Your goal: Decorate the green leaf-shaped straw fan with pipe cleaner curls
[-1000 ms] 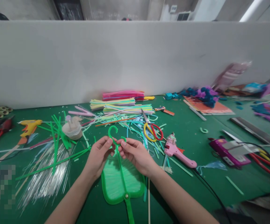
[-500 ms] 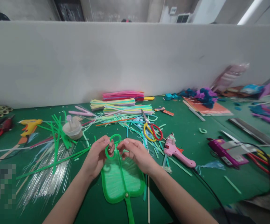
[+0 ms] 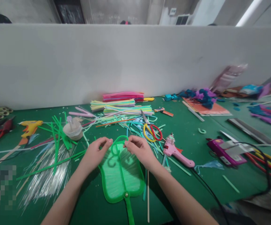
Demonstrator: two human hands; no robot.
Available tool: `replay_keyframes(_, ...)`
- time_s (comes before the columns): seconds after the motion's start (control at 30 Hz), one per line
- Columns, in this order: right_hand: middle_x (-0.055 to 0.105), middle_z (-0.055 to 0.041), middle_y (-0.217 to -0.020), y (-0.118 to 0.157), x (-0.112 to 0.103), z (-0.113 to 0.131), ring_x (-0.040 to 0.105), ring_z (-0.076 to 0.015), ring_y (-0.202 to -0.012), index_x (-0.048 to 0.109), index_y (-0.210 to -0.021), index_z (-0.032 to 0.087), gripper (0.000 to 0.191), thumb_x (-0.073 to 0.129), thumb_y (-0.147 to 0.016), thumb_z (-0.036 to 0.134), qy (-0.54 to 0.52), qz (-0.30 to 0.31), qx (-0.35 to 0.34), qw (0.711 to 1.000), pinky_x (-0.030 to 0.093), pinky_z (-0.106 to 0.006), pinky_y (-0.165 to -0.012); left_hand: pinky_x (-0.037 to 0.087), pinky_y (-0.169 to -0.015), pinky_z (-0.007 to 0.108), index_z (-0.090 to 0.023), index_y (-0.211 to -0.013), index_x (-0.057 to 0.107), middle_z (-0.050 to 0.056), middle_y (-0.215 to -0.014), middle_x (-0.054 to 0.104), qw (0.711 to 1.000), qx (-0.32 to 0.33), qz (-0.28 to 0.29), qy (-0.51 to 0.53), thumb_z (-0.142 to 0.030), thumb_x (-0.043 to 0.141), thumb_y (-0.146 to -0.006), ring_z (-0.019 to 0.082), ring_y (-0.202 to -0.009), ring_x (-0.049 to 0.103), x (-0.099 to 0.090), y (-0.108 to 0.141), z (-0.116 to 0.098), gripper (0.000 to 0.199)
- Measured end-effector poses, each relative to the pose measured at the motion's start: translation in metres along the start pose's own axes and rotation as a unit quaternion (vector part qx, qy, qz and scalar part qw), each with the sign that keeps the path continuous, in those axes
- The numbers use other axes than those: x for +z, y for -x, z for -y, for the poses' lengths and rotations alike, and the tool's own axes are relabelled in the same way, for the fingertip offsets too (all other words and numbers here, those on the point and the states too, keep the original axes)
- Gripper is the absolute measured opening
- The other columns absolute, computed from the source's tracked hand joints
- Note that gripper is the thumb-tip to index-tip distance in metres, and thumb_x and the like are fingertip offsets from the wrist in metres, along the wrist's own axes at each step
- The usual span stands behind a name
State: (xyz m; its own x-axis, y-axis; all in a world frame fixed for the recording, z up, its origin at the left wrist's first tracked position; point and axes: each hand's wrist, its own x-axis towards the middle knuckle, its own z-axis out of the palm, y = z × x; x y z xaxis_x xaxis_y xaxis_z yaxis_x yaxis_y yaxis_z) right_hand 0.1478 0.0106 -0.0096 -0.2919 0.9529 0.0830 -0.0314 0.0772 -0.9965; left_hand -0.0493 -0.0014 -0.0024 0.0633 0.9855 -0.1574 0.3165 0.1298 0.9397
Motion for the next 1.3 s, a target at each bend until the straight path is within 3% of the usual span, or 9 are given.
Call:
replay_keyframes(0.1, 0.053, 0.0023, -0.064, 0.005, -0.012, 0.005, 0.045, -0.0115, -0.06, 0.058, -0.066, 0.018, 0.025, 0.059, -0.081, 0.038, 0.034, -0.026, -0.003, 0.999, 0.033, -0.024, -0.055, 0.028, -0.063, 0.029, -0.022, -0.079, 0.059, 0.001, -0.073, 0.048, 0.991, -0.016, -0.065, -0.117, -0.052, 0.072, -0.068, 0.023, -0.075, 0.045, -0.017, -0.001, 0.01, 0.035)
replay_keyframes(0.2, 0.056, -0.0001, -0.07, 0.018, -0.026, 0.006, 0.05, -0.0139, -0.067, 0.062, -0.066, 0.018, 0.023, 0.058, -0.08, 0.036, 0.088, -0.04, 0.013, 0.995, 0.035, -0.026, -0.06, 0.027, -0.061, 0.03, -0.022, -0.079, 0.06, 0.001, -0.069, 0.053, 0.965, -0.048, -0.038, -0.254, -0.054, 0.071, -0.064, 0.023, -0.068, 0.048, -0.029, -0.007, 0.022, 0.037)
replay_keyframes(0.53, 0.066, -0.0031, -0.095, 0.058, -0.045, -0.018, 0.058, -0.0183, -0.088, 0.067, -0.08, 0.019, 0.025, 0.062, -0.079, 0.044, -0.019, -0.104, 0.161, 0.981, 0.044, -0.033, -0.087, 0.033, -0.047, 0.023, -0.02, -0.087, 0.061, -0.004, -0.068, 0.052, 0.986, -0.034, 0.058, -0.151, -0.06, 0.066, -0.068, 0.013, -0.055, 0.046, -0.044, -0.012, 0.011, 0.045)
replay_keyframes(0.7, 0.063, 0.0001, -0.078, 0.058, -0.047, -0.006, 0.061, -0.017, -0.082, 0.063, -0.074, 0.02, 0.022, 0.073, -0.073, 0.04, -0.209, -0.091, 0.174, 0.958, 0.05, -0.034, -0.084, 0.035, -0.048, 0.023, -0.019, -0.092, 0.063, -0.003, -0.068, 0.055, 0.992, -0.012, 0.015, -0.126, -0.059, 0.069, -0.069, 0.013, -0.055, 0.048, -0.047, -0.011, 0.008, 0.046)
replay_keyframes(0.87, 0.07, -0.0078, -0.098, 0.062, -0.048, 0.029, 0.065, -0.0201, -0.089, 0.068, -0.083, 0.019, 0.019, 0.067, -0.08, 0.038, -0.277, -0.005, 0.114, 0.954, 0.051, -0.039, -0.089, 0.049, -0.07, 0.032, -0.02, -0.103, 0.067, 0.01, -0.104, 0.068, 0.989, 0.003, -0.062, -0.135, -0.057, 0.07, -0.072, 0.027, -0.093, 0.061, -0.023, 0.009, -0.008, 0.048)
replay_keyframes(0.97, 0.069, -0.0097, -0.112, 0.061, -0.036, 0.053, 0.066, -0.0223, -0.098, 0.068, -0.08, 0.019, 0.014, 0.066, -0.082, 0.033, -0.273, 0.072, 0.096, 0.954, 0.046, -0.043, -0.099, 0.054, -0.081, 0.04, -0.022, -0.124, 0.063, 0.014, -0.128, 0.062, 0.998, -0.032, 0.028, 0.048, -0.067, 0.057, -0.08, 0.032, -0.111, 0.061, -0.003, 0.043, -0.023, 0.063)
replay_keyframes(1.07, 0.069, -0.0089, -0.112, 0.053, -0.012, 0.071, 0.062, -0.0225, -0.109, 0.066, -0.077, 0.019, 0.018, 0.061, -0.087, 0.033, -0.255, 0.161, 0.063, 0.951, 0.04, -0.043, -0.105, 0.057, -0.076, 0.037, -0.024, -0.121, 0.065, 0.013, -0.117, 0.069, 0.971, -0.043, 0.089, 0.217, -0.072, 0.062, -0.072, 0.032, -0.102, 0.066, 0.006, 0.073, -0.036, 0.068)
replay_keyframes(1.2, 0.066, -0.0028, -0.088, 0.031, 0.017, 0.078, 0.061, -0.018, -0.101, 0.061, -0.071, 0.02, 0.019, 0.059, -0.088, 0.03, -0.187, 0.241, 0.013, 0.952, 0.04, -0.037, -0.102, 0.054, -0.054, 0.027, -0.024, -0.096, 0.072, 0.001, -0.075, 0.074, 0.943, -0.098, 0.014, 0.317, -0.04, 0.081, -0.065, 0.023, -0.071, 0.07, -0.001, 0.074, -0.043, 0.036)
replay_keyframes(1.3, 0.057, -0.0001, -0.079, 0.014, 0.019, 0.072, 0.059, -0.0157, -0.088, 0.056, -0.07, 0.02, 0.022, 0.053, -0.089, 0.029, -0.156, 0.197, 0.002, 0.968, 0.045, -0.032, -0.089, 0.059, -0.067, 0.034, -0.021, -0.097, 0.072, 0.002, -0.073, 0.074, 0.928, -0.12, -0.008, 0.352, -0.035, 0.072, -0.072, 0.026, -0.076, 0.072, -0.008, 0.045, -0.035, 0.029)
